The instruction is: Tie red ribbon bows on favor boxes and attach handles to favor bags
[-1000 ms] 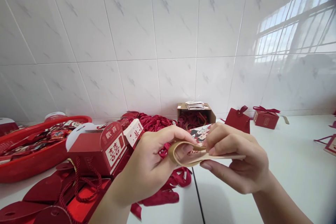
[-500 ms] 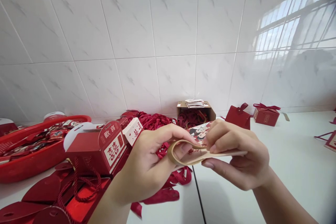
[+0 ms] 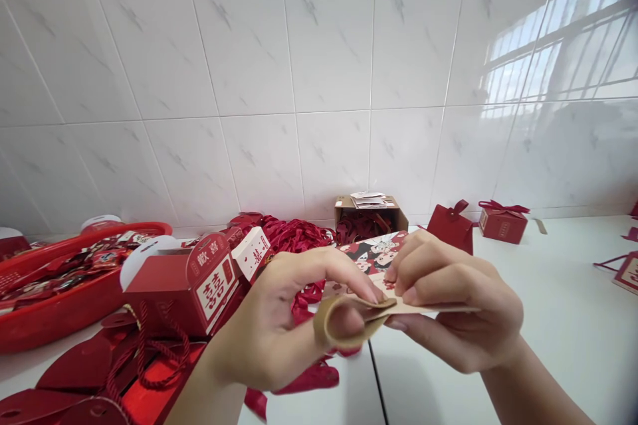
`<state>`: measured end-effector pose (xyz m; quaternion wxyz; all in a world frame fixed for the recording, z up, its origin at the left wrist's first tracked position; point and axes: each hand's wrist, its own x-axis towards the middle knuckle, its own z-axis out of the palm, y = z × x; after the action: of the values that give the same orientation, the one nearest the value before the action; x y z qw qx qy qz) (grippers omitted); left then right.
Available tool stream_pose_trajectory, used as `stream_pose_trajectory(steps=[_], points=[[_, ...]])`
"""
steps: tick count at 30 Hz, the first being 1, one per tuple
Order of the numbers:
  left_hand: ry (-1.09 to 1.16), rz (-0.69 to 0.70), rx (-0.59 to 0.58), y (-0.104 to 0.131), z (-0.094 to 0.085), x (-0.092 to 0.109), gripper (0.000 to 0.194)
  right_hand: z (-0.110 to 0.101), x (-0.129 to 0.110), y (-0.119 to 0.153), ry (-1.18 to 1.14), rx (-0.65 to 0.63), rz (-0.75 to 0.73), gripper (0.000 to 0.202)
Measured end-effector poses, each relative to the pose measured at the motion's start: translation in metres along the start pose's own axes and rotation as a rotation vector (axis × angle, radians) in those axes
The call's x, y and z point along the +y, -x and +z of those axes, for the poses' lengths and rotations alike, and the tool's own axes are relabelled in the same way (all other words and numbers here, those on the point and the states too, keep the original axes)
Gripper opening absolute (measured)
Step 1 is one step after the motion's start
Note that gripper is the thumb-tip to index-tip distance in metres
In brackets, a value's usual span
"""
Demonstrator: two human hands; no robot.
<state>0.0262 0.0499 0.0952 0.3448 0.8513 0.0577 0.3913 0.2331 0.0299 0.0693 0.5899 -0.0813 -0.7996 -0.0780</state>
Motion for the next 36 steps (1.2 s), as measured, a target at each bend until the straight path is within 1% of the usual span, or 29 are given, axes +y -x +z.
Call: stream_pose_trajectory(steps=[1, 3, 5, 8, 11, 14, 17, 20, 22, 24, 27, 30, 32, 33, 34, 36], points=[[0.018, -0.002, -0.021, 0.0, 0.0, -0.001, 0.018, 0.0, 0.0, 0.0, 0.008, 0.012, -0.018, 0.019], [0.019, 0.049, -0.029, -0.001, 0.001, -0.004, 0.026, 0.001, 0.0, 0.0, 0.024, 0.039, -0.053, 0.021], [-0.017, 0.149, 0.018, -0.003, 0.003, -0.008, 0.029, 0.001, 0.002, 0.0, 0.025, 0.067, -0.061, 0.024], [-0.103, 0.276, 0.097, -0.006, 0.005, -0.013, 0.03, 0.002, 0.002, 0.001, 0.016, 0.092, 0.015, 0.031], [-0.224, 0.37, 0.141, -0.007, 0.006, -0.016, 0.032, 0.001, -0.001, 0.0, 0.05, 0.058, 0.113, 0.04], [-0.29, 0.431, 0.154, -0.008, 0.005, -0.016, 0.032, -0.001, -0.005, -0.002, 0.064, 0.017, 0.146, 0.036], [-0.301, 0.455, 0.159, -0.009, 0.005, -0.015, 0.03, -0.001, -0.006, -0.003, 0.054, 0.02, 0.142, 0.03], [-0.299, 0.451, 0.163, -0.009, 0.005, -0.015, 0.03, 0.0, -0.005, -0.002, 0.071, 0.05, 0.118, 0.028], [-0.288, 0.425, 0.154, -0.008, 0.004, -0.015, 0.031, 0.002, -0.004, 0.0, 0.075, 0.083, 0.1, 0.026], [-0.267, 0.368, 0.135, -0.005, 0.003, -0.014, 0.033, 0.004, -0.004, 0.001, 0.067, 0.106, 0.09, 0.024], [-0.196, 0.251, 0.089, -0.002, 0.002, -0.011, 0.035, 0.006, -0.005, 0.0, 0.055, 0.097, 0.083, 0.021], [-0.046, 0.165, 0.057, -0.001, 0.005, -0.008, 0.027, 0.006, -0.006, 0.0, 0.062, 0.082, 0.061, 0.021], [0.092, 0.105, 0.085, -0.002, 0.009, -0.006, 0.024, 0.006, -0.006, 0.0, 0.06, 0.083, 0.053, 0.022], [0.138, 0.072, 0.114, -0.002, 0.01, -0.005, 0.027, 0.006, -0.006, 0.0, 0.055, 0.087, 0.058, 0.022], [0.149, 0.041, 0.153, -0.002, 0.012, -0.005, 0.032, 0.006, -0.006, 0.001, 0.05, 0.094, 0.067, 0.021], [0.051, 0.016, 0.256, -0.004, 0.014, -0.005, 0.041, 0.007, -0.005, 0.001, 0.047, 0.123, 0.099, 0.02]])
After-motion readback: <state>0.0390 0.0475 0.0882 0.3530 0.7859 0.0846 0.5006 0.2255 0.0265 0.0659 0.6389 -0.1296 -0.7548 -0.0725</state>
